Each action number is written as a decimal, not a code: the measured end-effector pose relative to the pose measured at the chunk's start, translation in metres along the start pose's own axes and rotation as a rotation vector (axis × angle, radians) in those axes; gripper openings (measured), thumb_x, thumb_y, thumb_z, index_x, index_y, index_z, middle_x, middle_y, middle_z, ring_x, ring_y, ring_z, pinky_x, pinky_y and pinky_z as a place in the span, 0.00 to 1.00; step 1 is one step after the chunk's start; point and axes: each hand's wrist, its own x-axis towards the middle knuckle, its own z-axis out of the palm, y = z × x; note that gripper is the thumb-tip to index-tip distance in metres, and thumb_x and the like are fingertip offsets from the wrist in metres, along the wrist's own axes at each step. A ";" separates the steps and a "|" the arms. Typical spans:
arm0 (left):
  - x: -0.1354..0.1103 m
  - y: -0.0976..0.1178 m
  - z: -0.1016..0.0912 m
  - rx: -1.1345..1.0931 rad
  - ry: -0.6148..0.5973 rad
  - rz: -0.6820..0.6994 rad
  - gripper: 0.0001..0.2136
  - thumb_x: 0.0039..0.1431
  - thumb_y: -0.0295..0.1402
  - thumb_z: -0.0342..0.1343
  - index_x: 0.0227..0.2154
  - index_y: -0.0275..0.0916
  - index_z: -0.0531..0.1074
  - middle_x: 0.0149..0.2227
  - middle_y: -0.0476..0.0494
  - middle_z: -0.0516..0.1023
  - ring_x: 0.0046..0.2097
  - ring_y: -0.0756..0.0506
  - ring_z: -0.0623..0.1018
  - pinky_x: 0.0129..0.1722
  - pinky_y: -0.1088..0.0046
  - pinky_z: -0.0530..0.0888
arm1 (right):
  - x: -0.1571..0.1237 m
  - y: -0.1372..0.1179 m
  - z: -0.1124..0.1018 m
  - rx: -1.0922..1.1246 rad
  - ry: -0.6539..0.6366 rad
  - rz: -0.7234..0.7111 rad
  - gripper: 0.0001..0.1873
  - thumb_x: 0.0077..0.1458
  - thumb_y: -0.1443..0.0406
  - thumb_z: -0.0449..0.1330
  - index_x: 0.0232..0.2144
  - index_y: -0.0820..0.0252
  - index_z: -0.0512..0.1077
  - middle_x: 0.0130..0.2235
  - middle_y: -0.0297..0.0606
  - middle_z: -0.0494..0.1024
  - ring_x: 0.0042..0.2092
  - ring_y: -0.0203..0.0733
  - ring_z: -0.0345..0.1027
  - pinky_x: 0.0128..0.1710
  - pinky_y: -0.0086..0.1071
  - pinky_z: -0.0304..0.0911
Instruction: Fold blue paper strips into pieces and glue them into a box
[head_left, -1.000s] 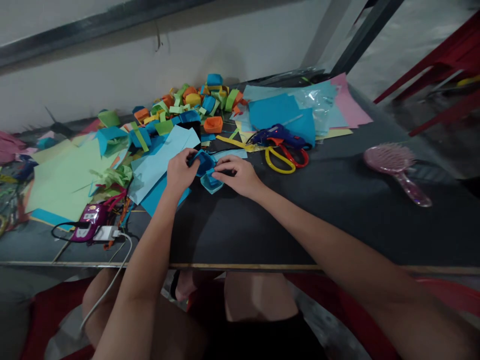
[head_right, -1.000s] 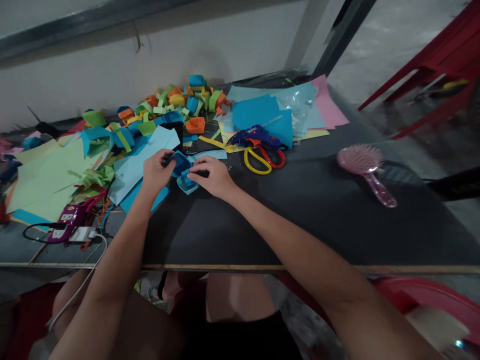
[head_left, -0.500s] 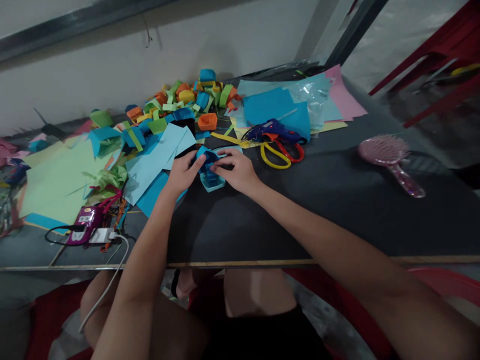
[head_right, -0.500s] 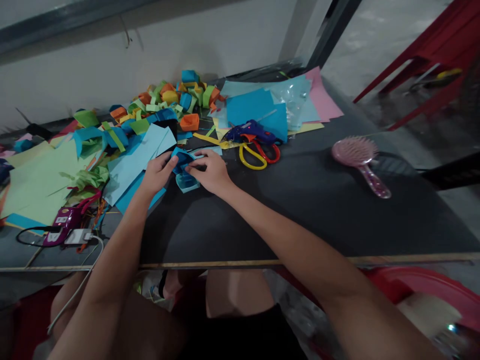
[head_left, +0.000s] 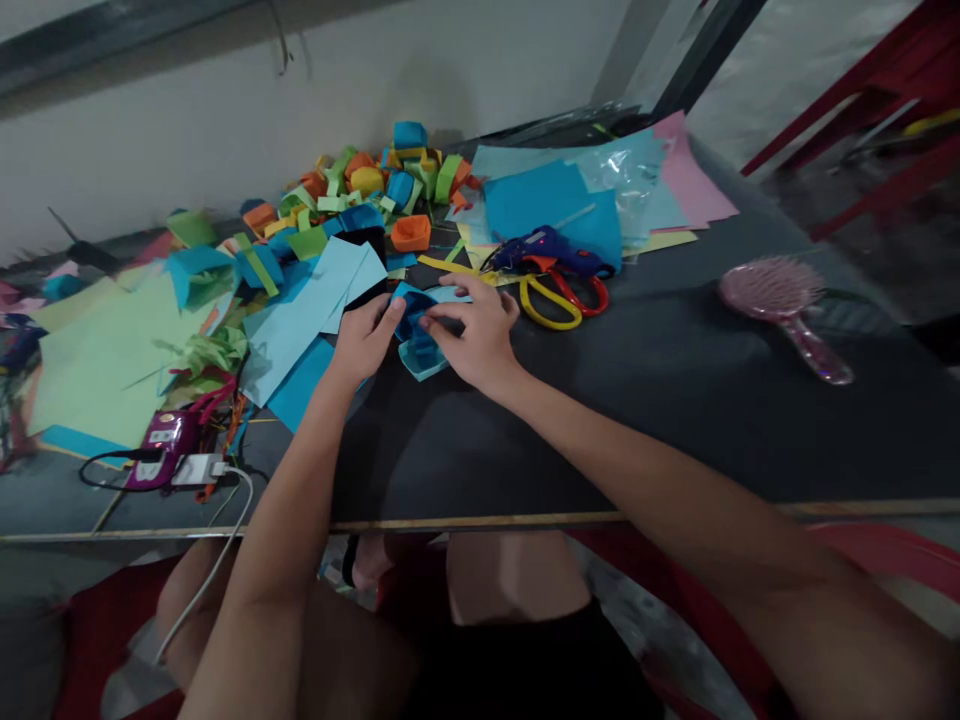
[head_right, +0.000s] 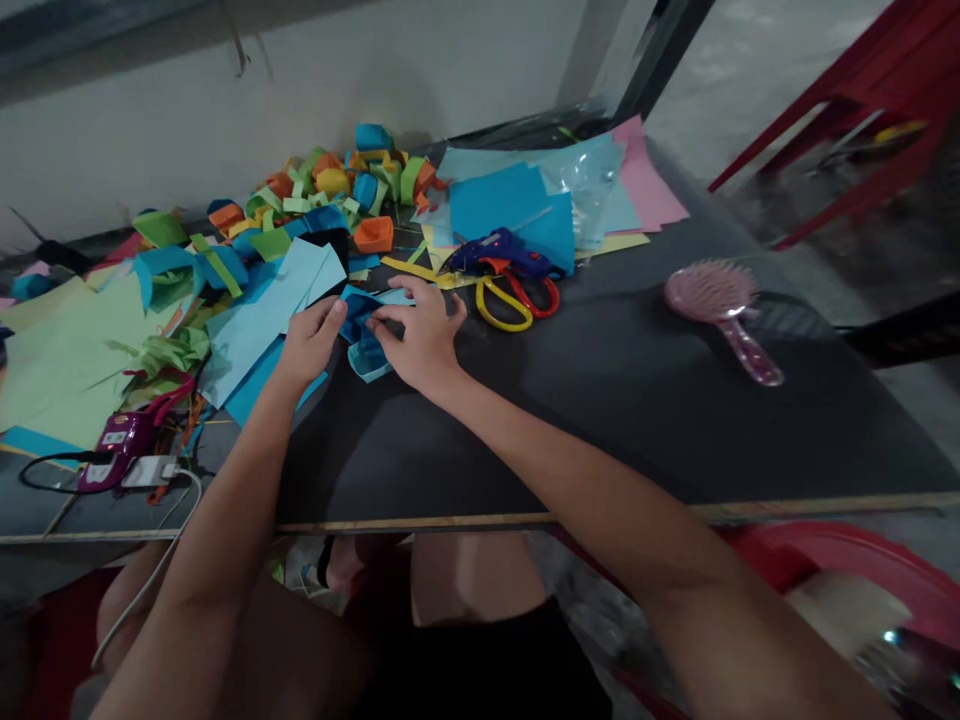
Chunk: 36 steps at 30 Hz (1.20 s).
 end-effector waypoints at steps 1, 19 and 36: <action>0.000 0.000 0.000 -0.003 0.012 0.012 0.26 0.64 0.57 0.38 0.21 0.41 0.54 0.20 0.51 0.58 0.24 0.50 0.63 0.25 0.71 0.59 | 0.000 0.000 -0.001 -0.032 0.009 -0.011 0.12 0.59 0.57 0.58 0.31 0.51 0.81 0.56 0.39 0.72 0.53 0.55 0.66 0.58 0.62 0.46; -0.001 0.004 0.002 -0.018 -0.040 0.047 0.25 0.66 0.56 0.38 0.24 0.41 0.62 0.19 0.50 0.65 0.23 0.50 0.67 0.23 0.72 0.61 | 0.002 0.000 -0.001 -0.109 0.021 -0.097 0.15 0.60 0.59 0.56 0.26 0.54 0.79 0.59 0.38 0.69 0.62 0.59 0.56 0.64 0.66 0.33; -0.003 0.007 0.006 0.110 -0.107 0.050 0.23 0.67 0.53 0.38 0.31 0.40 0.67 0.23 0.49 0.68 0.25 0.49 0.72 0.25 0.73 0.64 | 0.003 0.002 0.002 -0.092 0.074 -0.058 0.14 0.58 0.62 0.56 0.23 0.54 0.78 0.58 0.35 0.71 0.60 0.56 0.59 0.64 0.66 0.31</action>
